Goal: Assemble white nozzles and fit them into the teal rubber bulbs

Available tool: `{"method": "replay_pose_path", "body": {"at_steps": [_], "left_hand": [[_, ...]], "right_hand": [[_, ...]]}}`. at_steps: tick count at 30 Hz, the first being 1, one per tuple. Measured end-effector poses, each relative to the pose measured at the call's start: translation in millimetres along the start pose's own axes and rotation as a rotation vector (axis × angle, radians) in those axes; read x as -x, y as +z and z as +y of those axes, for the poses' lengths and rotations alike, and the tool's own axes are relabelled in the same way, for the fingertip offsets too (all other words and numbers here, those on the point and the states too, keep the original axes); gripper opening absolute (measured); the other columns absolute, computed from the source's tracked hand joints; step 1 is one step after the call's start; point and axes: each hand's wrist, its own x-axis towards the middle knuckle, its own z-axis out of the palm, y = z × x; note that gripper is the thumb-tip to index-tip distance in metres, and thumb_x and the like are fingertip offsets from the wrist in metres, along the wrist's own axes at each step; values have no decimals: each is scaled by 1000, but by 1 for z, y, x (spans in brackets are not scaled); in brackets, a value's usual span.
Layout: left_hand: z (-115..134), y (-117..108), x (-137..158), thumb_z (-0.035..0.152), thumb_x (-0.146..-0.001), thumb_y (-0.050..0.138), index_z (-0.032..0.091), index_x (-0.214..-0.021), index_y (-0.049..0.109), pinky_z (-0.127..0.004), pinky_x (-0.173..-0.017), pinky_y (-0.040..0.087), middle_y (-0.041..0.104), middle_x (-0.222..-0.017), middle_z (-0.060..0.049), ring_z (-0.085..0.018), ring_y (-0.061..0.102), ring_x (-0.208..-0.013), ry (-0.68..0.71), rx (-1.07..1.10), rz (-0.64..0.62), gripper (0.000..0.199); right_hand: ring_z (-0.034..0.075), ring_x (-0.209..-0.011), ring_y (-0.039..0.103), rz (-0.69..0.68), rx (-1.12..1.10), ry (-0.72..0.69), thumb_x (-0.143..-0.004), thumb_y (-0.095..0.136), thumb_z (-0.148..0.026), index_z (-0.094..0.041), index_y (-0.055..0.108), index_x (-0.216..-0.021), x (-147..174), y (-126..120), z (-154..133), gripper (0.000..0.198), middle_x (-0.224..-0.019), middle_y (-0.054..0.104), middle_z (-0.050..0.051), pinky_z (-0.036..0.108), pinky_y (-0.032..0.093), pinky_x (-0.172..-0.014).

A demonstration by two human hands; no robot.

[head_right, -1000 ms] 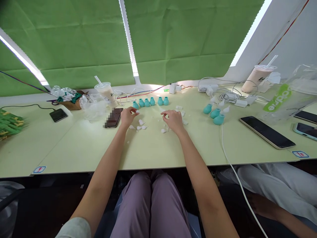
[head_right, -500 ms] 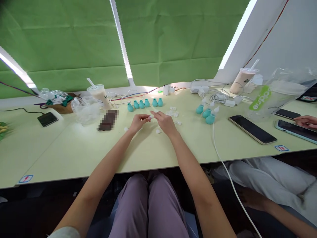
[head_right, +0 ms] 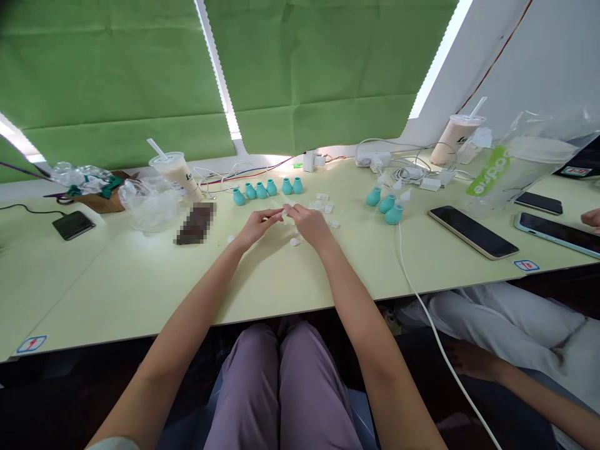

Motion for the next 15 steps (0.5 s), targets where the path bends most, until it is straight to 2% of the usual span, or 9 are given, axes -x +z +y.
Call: {"method": "replay_pose_path", "body": {"at_steps": [2,4,6,8,10,15], "left_hand": [[2,1,2,47,-83,49,18,-116,61,-26,-74,40,66,-98,-6,-15,54,-83,9,-54,-2,46],[0,3,3,45,-81,53,22,-120,58,-27,-77,41,64,-101,-6,-16,53,-87,46,-135,-11,46],[-3,7,5,44,-80,55,24,-116,61,-28,-78,42,62,-102,-6,-17,52,-91,84,-206,-47,42],[-7,12,6,43,-80,55,24,-109,65,-29,-80,43,61,-103,-6,-18,52,-94,100,-251,-92,36],[-10,15,6,42,-80,54,24,-104,67,-30,-81,44,60,-103,-6,-19,51,-97,106,-284,-123,32],[-16,11,5,37,-81,52,24,-103,66,-31,-82,44,60,-103,-5,-19,51,-97,101,-334,-117,29]], "right_hand": [[20,-79,59,28,-10,215,-92,34,-22,-24,54,-124,4,-6,18,37,-97,65,9,27,34,-61],[23,-82,60,11,14,514,-89,39,-18,-22,62,-113,10,-13,41,33,-93,66,11,29,37,-64],[27,-85,60,-82,53,808,-85,43,-14,-17,67,-102,18,-19,63,30,-92,66,17,33,41,-66],[30,-89,61,-167,80,1028,-82,46,-12,-12,69,-98,24,-21,77,28,-93,65,21,37,43,-67],[32,-93,60,-223,91,1103,-80,48,-10,-10,69,-96,26,-20,83,27,-94,65,22,40,45,-69],[32,-97,60,-283,92,1064,-78,48,-6,-11,68,-99,23,-24,75,29,-98,65,22,42,46,-73]]}}
